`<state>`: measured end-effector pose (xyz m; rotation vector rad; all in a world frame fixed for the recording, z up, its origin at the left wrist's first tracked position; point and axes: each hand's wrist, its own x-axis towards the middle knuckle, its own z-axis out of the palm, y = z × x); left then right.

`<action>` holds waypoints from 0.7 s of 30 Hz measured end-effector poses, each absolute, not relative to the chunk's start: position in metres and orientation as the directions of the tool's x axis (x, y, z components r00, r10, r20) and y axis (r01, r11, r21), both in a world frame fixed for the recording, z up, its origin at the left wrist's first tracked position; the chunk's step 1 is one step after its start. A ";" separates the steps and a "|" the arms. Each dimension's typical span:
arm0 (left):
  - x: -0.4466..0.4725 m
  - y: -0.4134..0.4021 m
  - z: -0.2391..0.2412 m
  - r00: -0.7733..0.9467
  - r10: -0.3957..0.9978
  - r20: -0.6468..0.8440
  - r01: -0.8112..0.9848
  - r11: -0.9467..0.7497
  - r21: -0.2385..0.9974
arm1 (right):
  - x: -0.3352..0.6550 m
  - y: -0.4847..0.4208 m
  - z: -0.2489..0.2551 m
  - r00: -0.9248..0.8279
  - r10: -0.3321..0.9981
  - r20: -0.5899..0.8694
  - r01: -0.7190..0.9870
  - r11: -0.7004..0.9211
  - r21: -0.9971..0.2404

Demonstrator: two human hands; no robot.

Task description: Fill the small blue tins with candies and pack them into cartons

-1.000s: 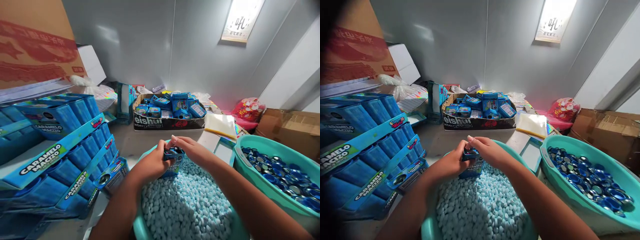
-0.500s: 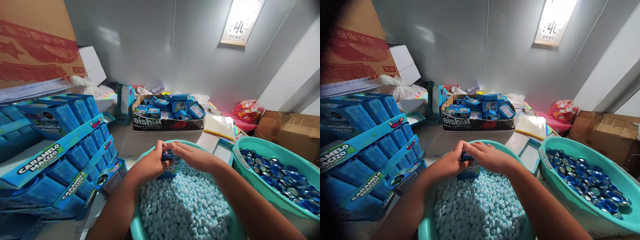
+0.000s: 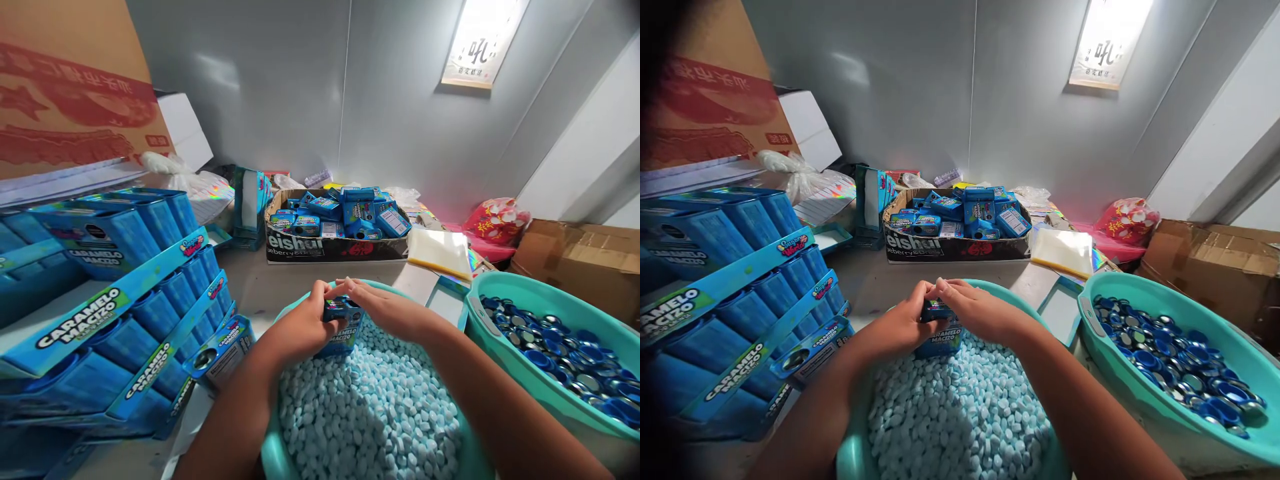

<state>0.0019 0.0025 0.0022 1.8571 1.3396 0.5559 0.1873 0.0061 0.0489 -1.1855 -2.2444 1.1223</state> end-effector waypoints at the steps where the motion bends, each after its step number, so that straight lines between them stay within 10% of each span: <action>1: 0.002 0.003 0.002 0.354 0.931 -0.091 0.603 -0.152 0.783 | 0.187 0.007 0.048 -0.558 0.829 -0.016 0.516 0.332 -0.789; 21: 0.004 0.000 0.002 0.328 0.937 -0.117 0.636 -0.128 0.761 | 0.191 0.016 0.041 -0.446 0.885 0.135 0.810 0.463 -0.359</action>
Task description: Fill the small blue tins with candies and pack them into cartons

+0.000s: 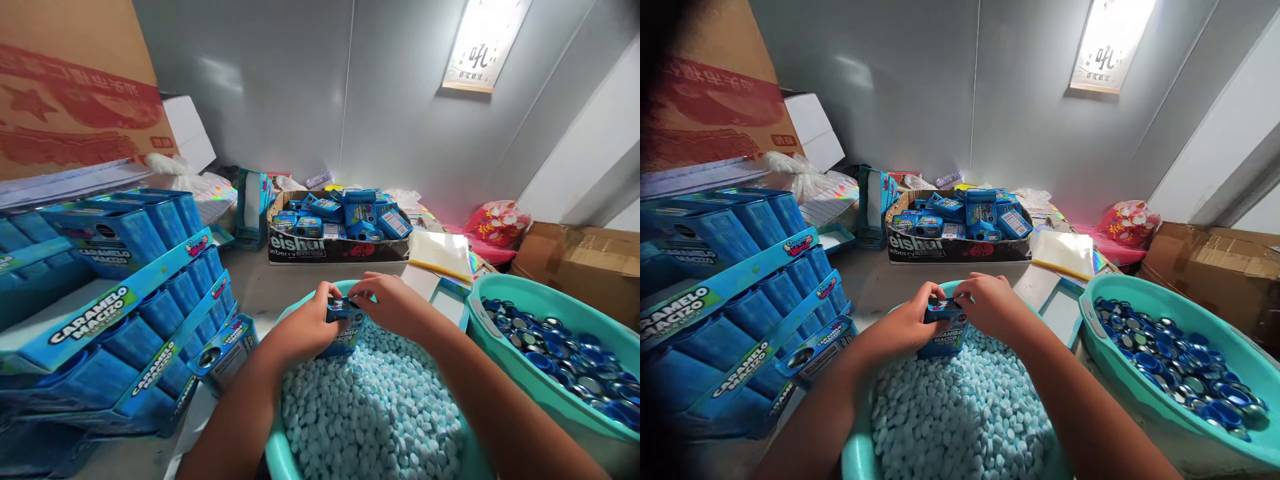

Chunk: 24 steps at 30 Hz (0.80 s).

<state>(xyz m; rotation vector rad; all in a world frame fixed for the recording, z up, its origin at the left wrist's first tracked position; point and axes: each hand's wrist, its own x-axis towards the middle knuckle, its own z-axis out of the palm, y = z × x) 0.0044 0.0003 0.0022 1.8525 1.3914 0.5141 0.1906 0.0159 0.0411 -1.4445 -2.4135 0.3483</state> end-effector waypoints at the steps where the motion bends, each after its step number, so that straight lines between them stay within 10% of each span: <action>1: 0.004 0.000 0.002 0.326 0.938 -0.115 0.639 -0.129 0.758 | 0.190 0.015 0.041 -0.453 0.881 0.138 0.808 0.471 -0.353; 15: 0.004 -0.003 0.005 0.353 0.932 -0.076 0.621 -0.173 0.764 | 0.191 0.022 0.032 -0.437 0.882 0.176 0.817 0.471 -0.333; 24: 0.005 -0.002 0.001 0.346 0.938 -0.022 0.570 -0.192 0.799 | 0.191 0.025 0.029 -0.366 0.911 0.188 0.727 0.406 -0.553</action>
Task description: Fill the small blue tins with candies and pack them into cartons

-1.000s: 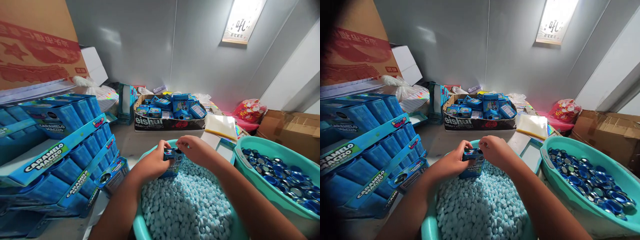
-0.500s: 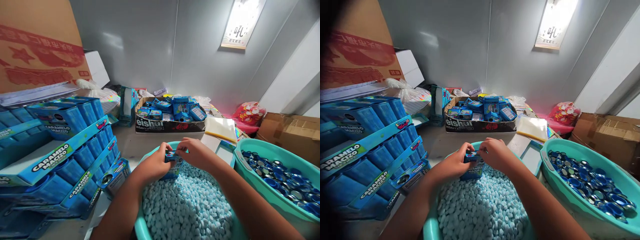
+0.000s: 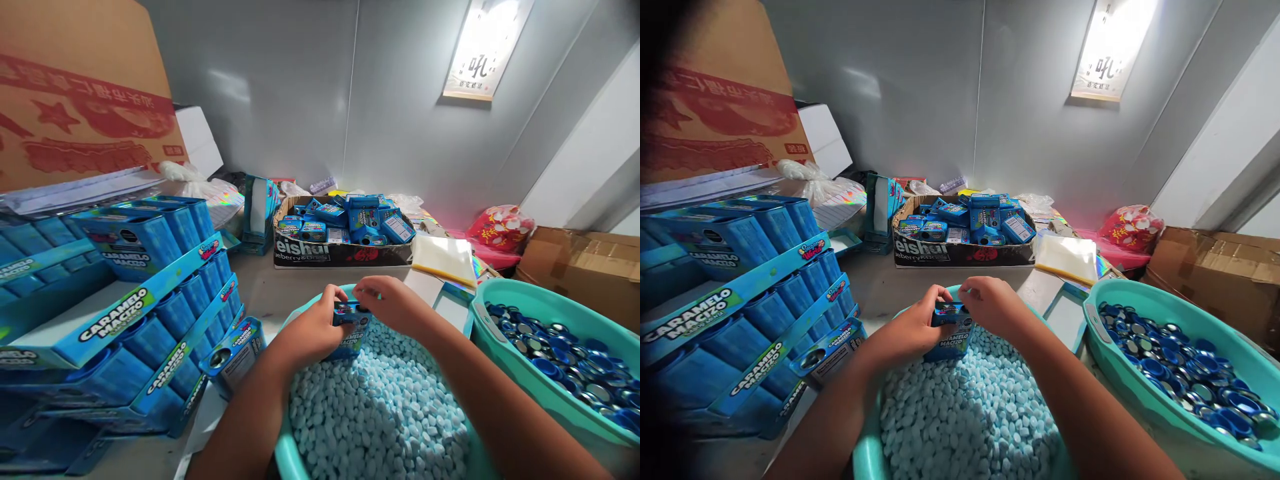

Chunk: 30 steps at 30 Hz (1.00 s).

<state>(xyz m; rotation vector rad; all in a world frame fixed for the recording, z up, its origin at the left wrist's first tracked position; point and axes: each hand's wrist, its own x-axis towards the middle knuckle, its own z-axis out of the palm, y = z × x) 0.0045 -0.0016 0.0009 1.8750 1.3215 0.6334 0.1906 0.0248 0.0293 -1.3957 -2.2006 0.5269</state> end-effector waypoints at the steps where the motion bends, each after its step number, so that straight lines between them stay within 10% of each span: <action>1: 0.005 -0.001 0.000 0.325 0.946 -0.003 0.558 -0.189 0.808 | 0.192 0.028 0.027 -0.330 0.923 0.198 0.711 0.381 -0.590; 14: 0.002 0.021 -0.016 -0.060 0.973 0.222 0.357 -0.187 0.915 | 0.185 0.033 -0.003 -0.423 0.890 -0.172 0.895 0.380 -0.233; 30: 0.003 0.020 -0.009 -0.109 0.962 0.249 0.336 -0.200 0.920 | 0.177 0.036 -0.012 -0.579 0.729 -0.365 0.774 0.351 -0.527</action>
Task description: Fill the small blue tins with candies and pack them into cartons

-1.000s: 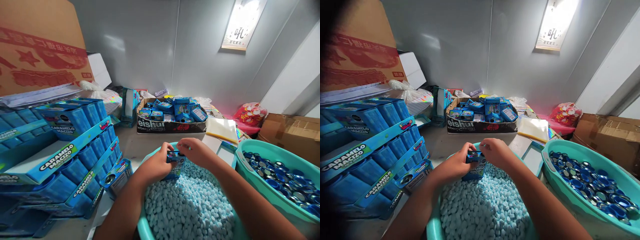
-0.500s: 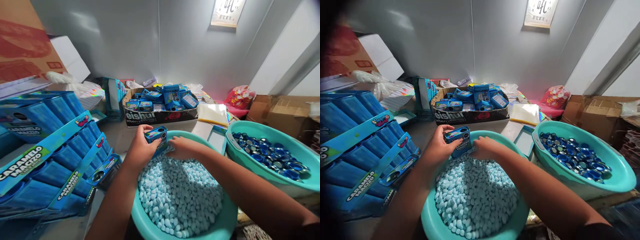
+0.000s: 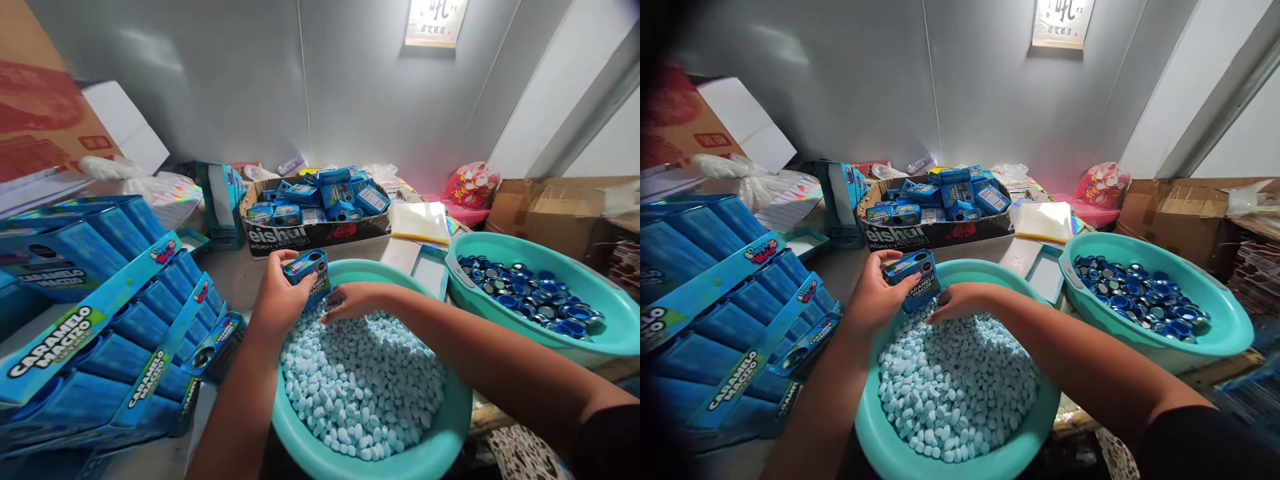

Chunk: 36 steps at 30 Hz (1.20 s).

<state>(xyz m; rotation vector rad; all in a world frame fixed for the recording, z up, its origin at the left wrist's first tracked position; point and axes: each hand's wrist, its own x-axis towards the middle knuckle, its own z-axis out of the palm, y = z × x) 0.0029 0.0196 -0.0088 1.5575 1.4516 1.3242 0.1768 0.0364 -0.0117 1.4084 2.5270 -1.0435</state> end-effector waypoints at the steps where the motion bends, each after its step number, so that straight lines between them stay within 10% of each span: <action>1: 0.003 0.019 -0.008 -0.111 0.961 0.253 0.340 -0.203 0.918 | 0.175 0.034 -0.011 -0.577 0.728 -0.369 0.780 0.357 -0.514; 17: 0.004 0.019 -0.014 -0.012 0.976 0.218 0.350 -0.200 0.915 | 0.159 0.021 -0.001 -0.572 0.463 -0.677 0.819 0.276 -0.504; 36: 0.004 0.016 -0.010 0.059 0.988 0.144 0.416 -0.155 0.896 | 0.158 0.009 0.006 -0.755 0.517 -0.404 0.653 0.648 -0.392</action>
